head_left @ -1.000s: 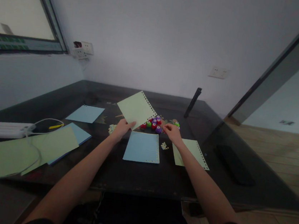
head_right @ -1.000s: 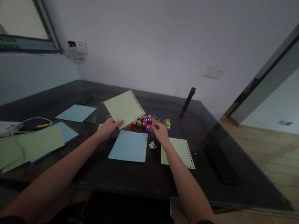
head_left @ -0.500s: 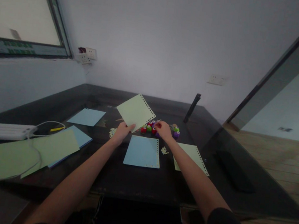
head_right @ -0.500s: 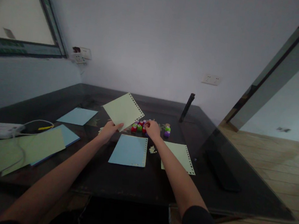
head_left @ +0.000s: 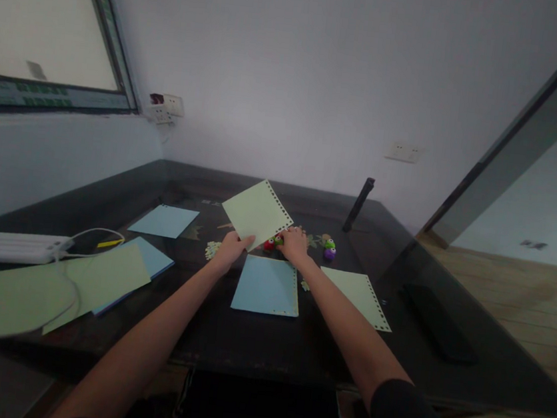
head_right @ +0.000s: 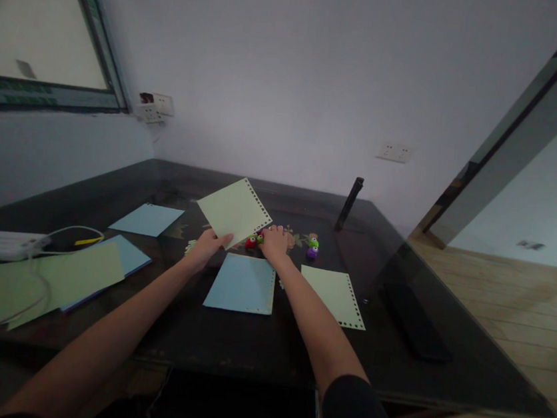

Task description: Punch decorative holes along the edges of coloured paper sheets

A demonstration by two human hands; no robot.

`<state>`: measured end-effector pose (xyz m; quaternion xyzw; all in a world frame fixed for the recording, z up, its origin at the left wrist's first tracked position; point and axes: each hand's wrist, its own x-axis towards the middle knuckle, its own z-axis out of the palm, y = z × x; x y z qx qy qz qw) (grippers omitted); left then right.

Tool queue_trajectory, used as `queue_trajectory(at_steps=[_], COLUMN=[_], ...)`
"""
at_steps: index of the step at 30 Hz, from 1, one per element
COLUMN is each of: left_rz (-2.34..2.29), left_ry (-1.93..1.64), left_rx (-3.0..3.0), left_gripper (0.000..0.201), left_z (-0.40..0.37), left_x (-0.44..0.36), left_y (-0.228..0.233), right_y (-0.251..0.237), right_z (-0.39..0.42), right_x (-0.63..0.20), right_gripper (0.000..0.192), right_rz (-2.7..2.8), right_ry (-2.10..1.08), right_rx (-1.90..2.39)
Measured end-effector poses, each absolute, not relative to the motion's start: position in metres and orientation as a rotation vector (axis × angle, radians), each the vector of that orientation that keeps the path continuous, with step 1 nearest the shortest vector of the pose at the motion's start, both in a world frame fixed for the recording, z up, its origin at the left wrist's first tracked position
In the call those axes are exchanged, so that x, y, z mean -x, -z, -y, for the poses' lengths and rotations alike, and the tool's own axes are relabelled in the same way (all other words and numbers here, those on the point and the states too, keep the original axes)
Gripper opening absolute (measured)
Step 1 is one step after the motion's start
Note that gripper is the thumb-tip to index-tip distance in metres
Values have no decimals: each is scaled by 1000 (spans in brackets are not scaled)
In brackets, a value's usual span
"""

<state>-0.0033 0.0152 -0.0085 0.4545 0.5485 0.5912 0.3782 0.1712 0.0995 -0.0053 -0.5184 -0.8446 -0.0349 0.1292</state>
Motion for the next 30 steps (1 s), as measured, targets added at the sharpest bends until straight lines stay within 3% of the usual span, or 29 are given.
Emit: queue_trajectory(at_steps=[7, 10, 14, 17, 30], left_rz=[-1360, -1276, -1099, -1094, -1305], left_ry=[-1502, -1496, -1423, -1349, -1208], left_rx=[-1119, -1078, -999, -1058, -1449], left_gripper=[29, 27, 29, 31, 32], left_z=[-15, -10, -1, 7, 20], left_x=[-2, -9, -26, -42, -66], left_y=[9, 5, 2, 5, 16], right_y=[-4, -7, -10, -9, 5], right_z=[-90, -77, -46, -18, 12], right_x=[-186, -207, -241, -261, -276], right_gripper=[24, 25, 42, 46, 37], right_rz=[2296, 2071, 1711, 1541, 1106], right_ry=[-59, -414, -1072, -1315, -1660], right_rx=[1347, 1239, 1054, 976, 834])
